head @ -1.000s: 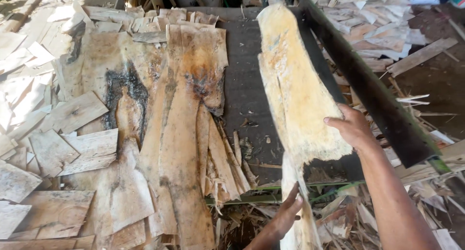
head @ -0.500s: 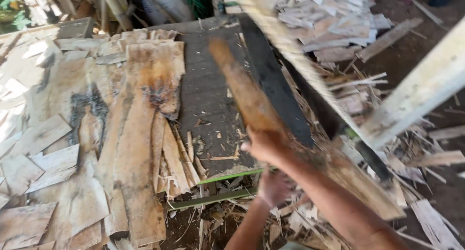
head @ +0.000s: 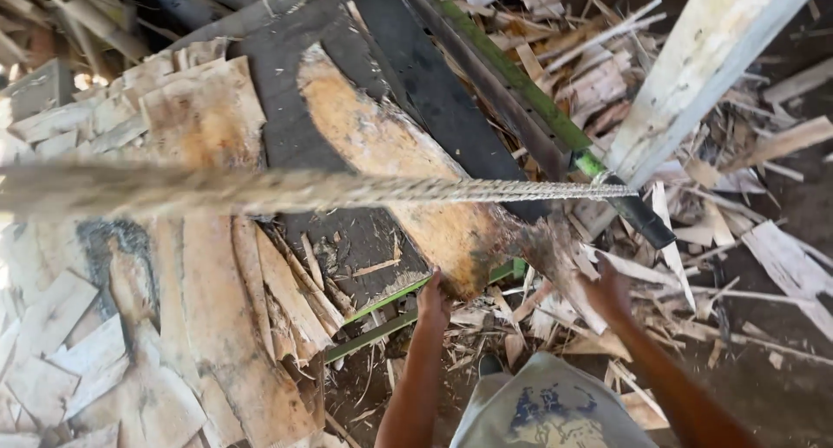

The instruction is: The person picks up large, rough pieces of wood from a pile and feeds them into a green machine to process them into thinner planks. They handle the wood with both hands, guiding it through the machine and then placing the processed pieces onto a pile.

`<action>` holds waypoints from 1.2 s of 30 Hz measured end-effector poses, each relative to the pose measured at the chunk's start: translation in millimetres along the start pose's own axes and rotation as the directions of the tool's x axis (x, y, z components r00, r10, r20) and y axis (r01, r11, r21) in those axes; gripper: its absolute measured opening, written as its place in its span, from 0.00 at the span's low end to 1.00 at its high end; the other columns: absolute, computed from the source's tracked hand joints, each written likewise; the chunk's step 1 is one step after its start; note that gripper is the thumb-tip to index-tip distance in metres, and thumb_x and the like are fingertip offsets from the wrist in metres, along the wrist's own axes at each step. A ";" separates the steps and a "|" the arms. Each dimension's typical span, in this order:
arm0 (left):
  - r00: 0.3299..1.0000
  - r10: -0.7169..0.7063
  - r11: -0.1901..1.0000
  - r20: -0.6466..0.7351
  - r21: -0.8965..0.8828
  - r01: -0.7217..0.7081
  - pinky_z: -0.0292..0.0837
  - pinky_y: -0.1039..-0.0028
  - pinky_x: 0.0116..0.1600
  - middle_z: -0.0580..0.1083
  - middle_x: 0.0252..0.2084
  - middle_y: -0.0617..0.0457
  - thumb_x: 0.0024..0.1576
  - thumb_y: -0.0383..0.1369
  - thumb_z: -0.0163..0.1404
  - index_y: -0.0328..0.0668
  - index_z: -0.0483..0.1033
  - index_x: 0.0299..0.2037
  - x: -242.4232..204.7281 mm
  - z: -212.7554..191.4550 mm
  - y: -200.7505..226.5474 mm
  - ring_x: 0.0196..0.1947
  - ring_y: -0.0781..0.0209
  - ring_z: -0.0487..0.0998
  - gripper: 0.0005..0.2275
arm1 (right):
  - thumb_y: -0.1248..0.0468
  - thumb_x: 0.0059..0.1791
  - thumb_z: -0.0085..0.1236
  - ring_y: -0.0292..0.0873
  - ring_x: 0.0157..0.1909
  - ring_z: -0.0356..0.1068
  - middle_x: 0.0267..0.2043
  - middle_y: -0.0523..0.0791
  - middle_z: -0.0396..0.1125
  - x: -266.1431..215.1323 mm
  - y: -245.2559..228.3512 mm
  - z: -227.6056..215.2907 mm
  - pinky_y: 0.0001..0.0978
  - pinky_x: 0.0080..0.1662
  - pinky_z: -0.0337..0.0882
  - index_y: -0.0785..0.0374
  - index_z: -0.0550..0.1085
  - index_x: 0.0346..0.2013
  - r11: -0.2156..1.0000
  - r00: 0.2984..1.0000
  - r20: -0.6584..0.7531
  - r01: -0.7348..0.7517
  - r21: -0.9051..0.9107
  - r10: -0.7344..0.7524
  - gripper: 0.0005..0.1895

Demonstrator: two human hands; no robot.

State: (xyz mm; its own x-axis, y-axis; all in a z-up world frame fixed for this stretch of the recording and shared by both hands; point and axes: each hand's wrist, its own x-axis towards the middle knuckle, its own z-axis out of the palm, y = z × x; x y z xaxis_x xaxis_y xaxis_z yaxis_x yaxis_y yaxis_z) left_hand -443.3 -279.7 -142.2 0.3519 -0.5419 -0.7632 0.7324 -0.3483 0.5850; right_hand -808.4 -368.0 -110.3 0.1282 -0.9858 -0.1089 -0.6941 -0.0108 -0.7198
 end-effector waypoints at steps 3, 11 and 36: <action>0.978 -0.029 0.993 -0.205 0.106 0.051 0.79 0.64 0.48 0.75 0.52 0.42 0.57 0.45 0.63 0.34 0.76 0.60 -5.4 6.2 20.2 0.44 0.53 0.74 0.27 | 0.46 0.50 0.61 0.48 0.38 0.75 0.56 0.63 0.73 8.7 32.5 -2.2 0.49 0.46 0.79 0.65 0.58 0.75 0.953 0.955 0.068 -0.294 0.072 0.290 0.45; 0.981 0.119 0.991 -0.156 0.080 -0.107 0.77 0.64 0.46 0.74 0.46 0.43 0.59 0.43 0.63 0.35 0.74 0.57 -4.5 47.2 70.8 0.41 0.55 0.73 0.23 | 0.36 0.53 0.42 0.66 0.65 0.71 0.69 0.60 0.65 31.2 73.7 29.8 0.61 0.62 0.74 0.55 0.65 0.72 0.801 0.778 0.477 -0.556 0.223 0.408 0.39; 0.894 0.424 0.906 0.143 -0.062 -0.419 0.82 0.61 0.51 0.76 0.51 0.36 0.52 0.24 0.61 0.30 0.65 0.65 5.2 155.4 -8.5 0.47 0.48 0.81 0.29 | 0.61 0.51 0.57 0.48 0.64 0.66 0.64 0.48 0.66 28.2 150.5 -5.1 0.49 0.63 0.68 0.57 0.59 0.69 0.632 0.752 0.614 -0.601 0.490 0.239 0.33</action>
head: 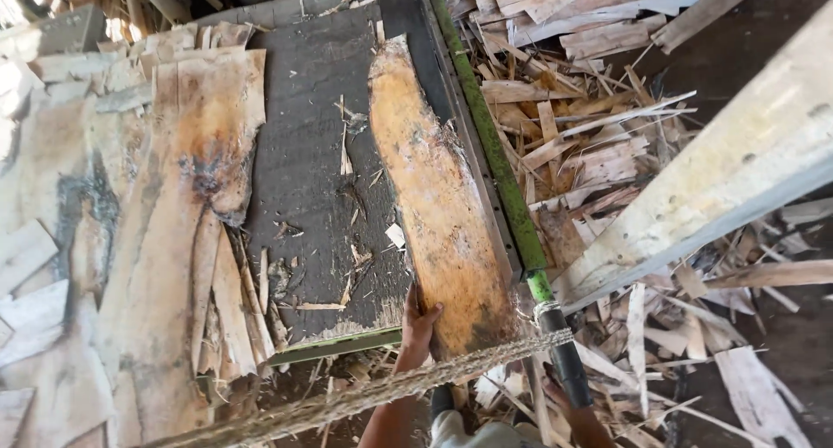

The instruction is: The person picks up large, rough pieces of wood from a pile and feeds them into a green machine to process them into thinner planks. They handle the wood with both hands, guiding it through the machine and then placing the processed pieces onto a pile.

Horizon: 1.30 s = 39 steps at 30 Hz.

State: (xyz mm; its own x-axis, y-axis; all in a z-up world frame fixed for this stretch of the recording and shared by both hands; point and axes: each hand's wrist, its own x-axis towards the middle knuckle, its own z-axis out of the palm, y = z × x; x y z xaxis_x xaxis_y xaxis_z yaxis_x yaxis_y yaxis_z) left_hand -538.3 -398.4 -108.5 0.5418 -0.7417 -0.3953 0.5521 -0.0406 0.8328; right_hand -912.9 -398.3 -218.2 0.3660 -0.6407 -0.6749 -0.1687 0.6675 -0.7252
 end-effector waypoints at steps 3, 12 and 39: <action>0.996 0.089 0.995 0.005 0.044 -0.089 0.78 0.69 0.59 0.67 0.68 0.51 0.53 0.18 0.52 0.51 0.49 0.74 -14.7 18.6 18.6 0.57 0.56 0.76 0.38 | 0.62 0.51 0.57 0.47 0.65 0.65 0.65 0.46 0.64 -8.0 -60.0 -18.5 0.49 0.63 0.67 0.55 0.55 0.71 0.997 0.994 -0.103 -0.026 0.076 0.034 0.35; 0.998 -0.002 0.988 -0.060 0.153 0.011 0.76 0.73 0.62 0.65 0.71 0.51 0.55 0.12 0.49 0.56 0.51 0.75 25.9 51.4 18.4 0.62 0.57 0.74 0.38 | 0.49 0.41 0.61 0.53 0.39 0.75 0.45 0.53 0.71 -128.0 -268.4 28.3 0.51 0.38 0.80 0.57 0.55 0.71 0.974 0.989 0.150 -0.043 0.224 0.009 0.47; 0.980 0.139 0.872 -0.140 0.486 -0.054 0.75 0.71 0.63 0.71 0.67 0.50 0.55 0.19 0.55 0.55 0.53 0.75 57.6 69.5 2.2 0.58 0.59 0.78 0.37 | 0.62 0.47 0.58 0.47 0.22 0.71 0.36 0.52 0.71 -154.9 -315.5 73.2 0.42 0.24 0.76 0.45 0.47 0.77 0.730 0.993 -0.068 0.025 -0.683 -0.098 0.47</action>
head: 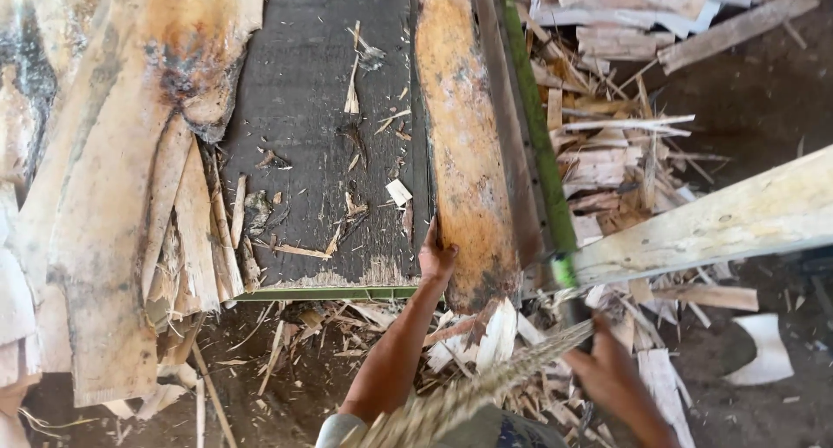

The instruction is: The person picks up large, rough pieces of wood from a pile and feeds them into a green machine to process them into thinner planks. They handle the wood with both hands, guiding it through the machine and then placing the processed pieces onto a pile.

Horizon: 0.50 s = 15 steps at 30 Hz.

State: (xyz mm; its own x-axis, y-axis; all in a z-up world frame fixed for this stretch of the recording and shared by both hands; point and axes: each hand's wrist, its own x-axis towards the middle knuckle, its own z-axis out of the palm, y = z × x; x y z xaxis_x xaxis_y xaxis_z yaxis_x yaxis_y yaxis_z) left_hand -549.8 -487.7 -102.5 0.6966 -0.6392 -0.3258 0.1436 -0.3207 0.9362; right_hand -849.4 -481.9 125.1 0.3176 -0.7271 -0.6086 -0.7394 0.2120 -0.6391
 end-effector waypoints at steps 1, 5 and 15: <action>0.999 -0.042 0.999 0.004 0.020 0.042 0.77 0.72 0.60 0.71 0.67 0.51 0.55 0.21 0.54 0.56 0.52 0.75 0.2 0.2 2.0 0.56 0.61 0.78 0.38 | 0.63 0.46 0.59 0.46 0.24 0.73 0.37 0.53 0.71 1.2 7.6 -8.5 0.42 0.26 0.77 0.53 0.52 0.73 0.994 0.996 -0.042 0.069 -0.089 -0.073 0.42; 0.999 0.045 0.999 -0.028 0.008 -0.044 0.81 0.71 0.52 0.74 0.64 0.47 0.56 0.22 0.54 0.54 0.55 0.76 -6.2 -1.0 -6.5 0.50 0.61 0.81 0.36 | 0.65 0.44 0.58 0.47 0.28 0.72 0.39 0.54 0.71 -5.8 1.8 -1.7 0.44 0.28 0.76 0.58 0.58 0.72 0.993 0.992 -0.123 0.045 0.105 -0.032 0.41; 0.992 -0.120 0.972 -0.027 0.199 0.123 0.84 0.71 0.37 0.72 0.65 0.53 0.54 0.20 0.46 0.61 0.51 0.76 -4.6 -4.4 13.4 0.37 0.59 0.83 0.38 | 0.61 0.41 0.63 0.52 0.34 0.76 0.40 0.58 0.75 144.9 178.0 113.3 0.47 0.34 0.74 0.64 0.52 0.72 0.940 0.926 -0.180 0.307 -0.150 -0.332 0.48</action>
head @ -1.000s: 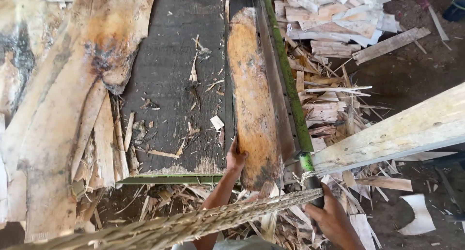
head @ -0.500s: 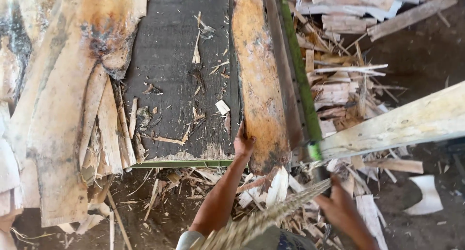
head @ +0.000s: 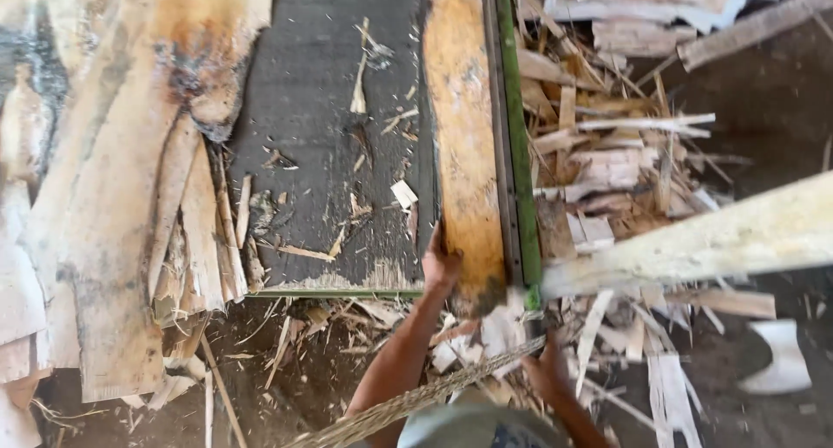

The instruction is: The person picks up large, rough pieces of wood from a pile and feeds them into a green machine to process them into thinner planks. They handle the wood with both hands, guiding it through the machine and then placing the processed pieces onto a pile.

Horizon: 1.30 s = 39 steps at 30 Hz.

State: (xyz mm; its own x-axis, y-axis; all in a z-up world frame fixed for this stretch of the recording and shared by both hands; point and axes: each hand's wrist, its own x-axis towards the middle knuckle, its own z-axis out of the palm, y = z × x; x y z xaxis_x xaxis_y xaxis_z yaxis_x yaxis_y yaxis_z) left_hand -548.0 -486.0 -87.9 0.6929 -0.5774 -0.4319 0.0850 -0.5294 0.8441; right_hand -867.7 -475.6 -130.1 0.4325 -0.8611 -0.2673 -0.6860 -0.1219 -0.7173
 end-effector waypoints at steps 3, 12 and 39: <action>0.968 0.245 0.945 -0.058 -0.211 -0.251 0.86 0.76 0.45 0.72 0.66 0.49 0.53 0.17 0.50 0.54 0.56 0.75 9.9 11.0 -33.3 0.48 0.66 0.81 0.37 | 0.60 0.45 0.60 0.54 0.33 0.77 0.40 0.58 0.77 -25.9 -76.8 -58.1 0.47 0.33 0.76 0.66 0.56 0.69 0.946 0.942 0.097 -0.323 0.004 0.321 0.41; 0.987 0.161 0.961 -0.024 -0.222 -0.162 0.84 0.82 0.26 0.69 0.63 0.48 0.54 0.17 0.47 0.54 0.51 0.74 -48.7 -75.2 -21.0 0.30 0.75 0.81 0.36 | 0.63 0.46 0.59 0.48 0.25 0.72 0.32 0.52 0.73 -48.1 -168.2 -118.9 0.42 0.28 0.74 0.61 0.56 0.68 0.935 0.927 0.131 -0.354 -0.009 0.352 0.37; 0.847 0.482 0.479 0.224 0.742 -0.469 0.69 0.58 0.70 0.53 0.77 0.32 0.53 0.17 0.40 0.27 0.42 0.78 -122.8 -71.1 -108.2 0.73 0.40 0.62 0.38 | 0.57 0.46 0.62 0.45 0.26 0.73 0.30 0.50 0.73 -38.3 -148.0 -110.1 0.40 0.30 0.76 0.66 0.61 0.63 0.959 0.956 0.121 -0.252 -0.129 0.267 0.35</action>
State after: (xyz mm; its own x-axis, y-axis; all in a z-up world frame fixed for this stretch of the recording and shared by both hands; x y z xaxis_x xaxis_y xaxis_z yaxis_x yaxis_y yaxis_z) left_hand -591.4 -313.6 -103.6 0.4674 -0.8835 -0.0303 -0.8157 -0.4442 0.3705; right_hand -847.2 -478.9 57.2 0.3010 -0.7963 -0.5247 -0.8423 0.0360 -0.5379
